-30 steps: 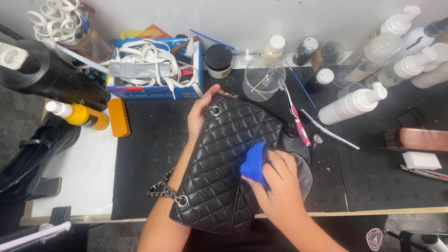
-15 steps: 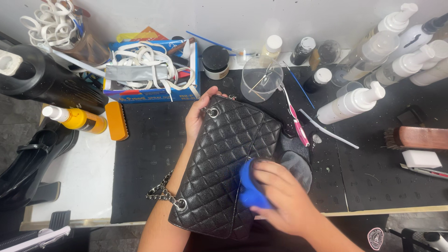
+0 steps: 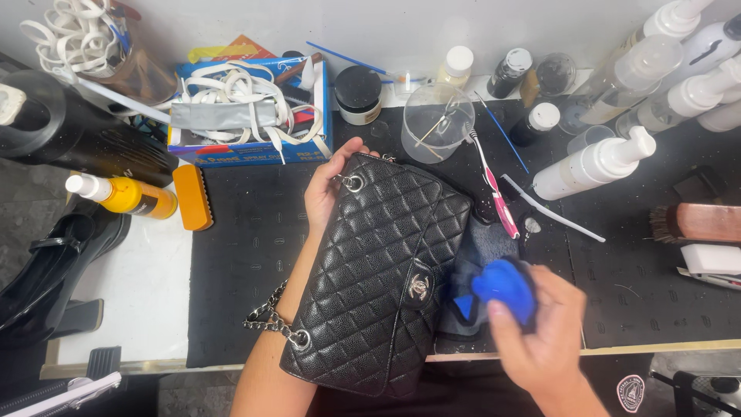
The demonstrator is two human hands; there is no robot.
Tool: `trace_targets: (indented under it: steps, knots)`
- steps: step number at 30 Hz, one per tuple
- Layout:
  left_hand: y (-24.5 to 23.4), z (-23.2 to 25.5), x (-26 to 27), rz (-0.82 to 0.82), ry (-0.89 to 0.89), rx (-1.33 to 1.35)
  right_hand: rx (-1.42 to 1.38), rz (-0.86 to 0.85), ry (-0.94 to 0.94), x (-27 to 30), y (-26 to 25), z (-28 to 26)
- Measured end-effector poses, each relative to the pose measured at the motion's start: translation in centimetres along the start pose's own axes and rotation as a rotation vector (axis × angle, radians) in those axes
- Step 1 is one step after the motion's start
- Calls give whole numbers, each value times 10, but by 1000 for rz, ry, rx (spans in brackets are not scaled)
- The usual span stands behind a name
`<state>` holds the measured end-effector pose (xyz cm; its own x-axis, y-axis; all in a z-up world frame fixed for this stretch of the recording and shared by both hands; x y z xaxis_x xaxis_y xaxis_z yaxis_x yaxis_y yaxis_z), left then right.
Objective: The person cleans a black quilted handbag by applying a white foaming cleaner and scrubbing the surface with a toothbrush. They wipe the foam off with a blue cloth, then repeat the process on the back of the bag, focusing on the metal hardware and chain strap.
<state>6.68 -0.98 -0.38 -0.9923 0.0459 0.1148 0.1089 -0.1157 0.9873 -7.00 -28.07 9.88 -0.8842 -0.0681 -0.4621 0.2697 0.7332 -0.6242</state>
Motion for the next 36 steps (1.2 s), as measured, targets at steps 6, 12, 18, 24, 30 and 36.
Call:
trace_targets:
  steps: [6, 12, 18, 24, 30, 36]
  knots:
    - [-1, 0, 1, -8, -13, -47, 300, -338, -86, -45, 15, -33]
    - [-5, 4, -3, -11, 21, -53, 101, -490, -289, -58, 33, -71]
    - [-11, 6, -1, 54, 15, -111, 321, -582, -495, -54, 56, -87]
    - [-3, 5, -1, 12, 0, -83, 401, -668, -388, -54, 73, -88]
    - [-4, 5, 0, 33, 9, -79, 478, -754, -76, -50, 78, -70]
    - [2, 5, 2, -18, -6, -100, 314, -890, 356, -41, 83, -43]
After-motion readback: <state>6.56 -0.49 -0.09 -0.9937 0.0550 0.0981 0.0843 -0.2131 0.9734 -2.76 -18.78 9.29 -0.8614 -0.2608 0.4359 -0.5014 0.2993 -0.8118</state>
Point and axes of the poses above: each hand's wrist, its own x-axis away from the middle knuckle, its own y-axis out of the palm, z = x × y, the point moved 7 cm from there along -x, towards the middle knuckle, and after that the axes turned 11 degrees about x, right-handed, at the moved point
